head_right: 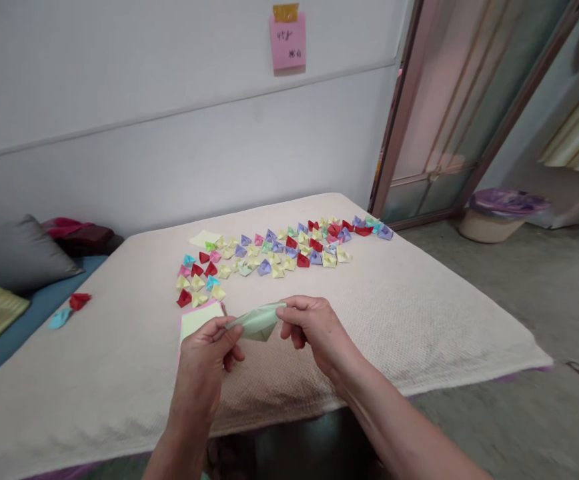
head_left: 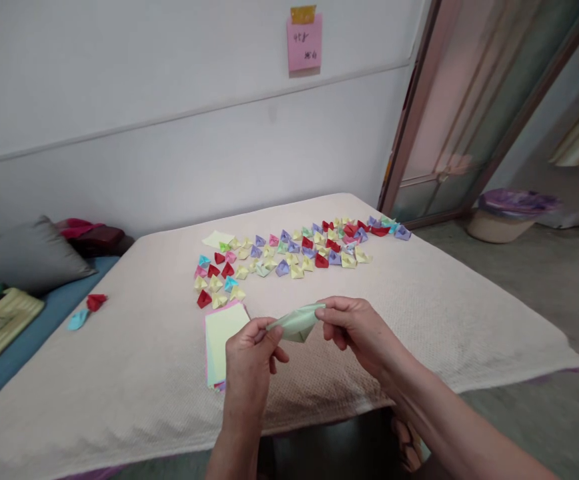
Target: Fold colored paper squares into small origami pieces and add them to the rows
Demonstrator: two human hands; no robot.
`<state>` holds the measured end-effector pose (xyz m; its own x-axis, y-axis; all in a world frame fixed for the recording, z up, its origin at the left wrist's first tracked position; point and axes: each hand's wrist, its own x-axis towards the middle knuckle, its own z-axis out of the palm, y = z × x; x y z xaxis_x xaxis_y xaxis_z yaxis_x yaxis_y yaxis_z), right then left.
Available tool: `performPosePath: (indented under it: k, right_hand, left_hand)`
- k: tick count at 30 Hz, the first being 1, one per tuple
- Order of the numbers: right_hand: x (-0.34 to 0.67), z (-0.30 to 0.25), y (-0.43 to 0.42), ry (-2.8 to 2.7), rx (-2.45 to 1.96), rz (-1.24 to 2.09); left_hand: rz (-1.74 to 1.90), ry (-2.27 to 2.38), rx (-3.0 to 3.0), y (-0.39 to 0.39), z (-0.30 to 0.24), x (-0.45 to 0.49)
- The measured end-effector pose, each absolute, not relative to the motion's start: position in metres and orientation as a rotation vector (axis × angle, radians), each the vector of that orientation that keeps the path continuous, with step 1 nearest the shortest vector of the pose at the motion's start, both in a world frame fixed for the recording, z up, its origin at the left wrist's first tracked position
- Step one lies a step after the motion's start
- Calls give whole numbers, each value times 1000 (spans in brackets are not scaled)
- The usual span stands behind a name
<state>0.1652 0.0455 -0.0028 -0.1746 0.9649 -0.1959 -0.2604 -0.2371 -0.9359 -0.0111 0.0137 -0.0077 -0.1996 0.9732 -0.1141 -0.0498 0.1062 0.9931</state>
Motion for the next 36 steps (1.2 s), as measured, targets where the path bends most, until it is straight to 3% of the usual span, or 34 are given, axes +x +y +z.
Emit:
performPosePath:
  k: [6,16,36]
  right_hand:
    - [164,-2,45,-909,-1044,1654]
    - [152,-2,40,-943,-1113,1412]
    - [144,-14,44,-972,-1194,1257]
  left_hand:
    - [1313,1375,941,13,-6,-8]
    - [1434,1335,760,15,-12,5]
    - [1469,1565,915,19,-17,9]
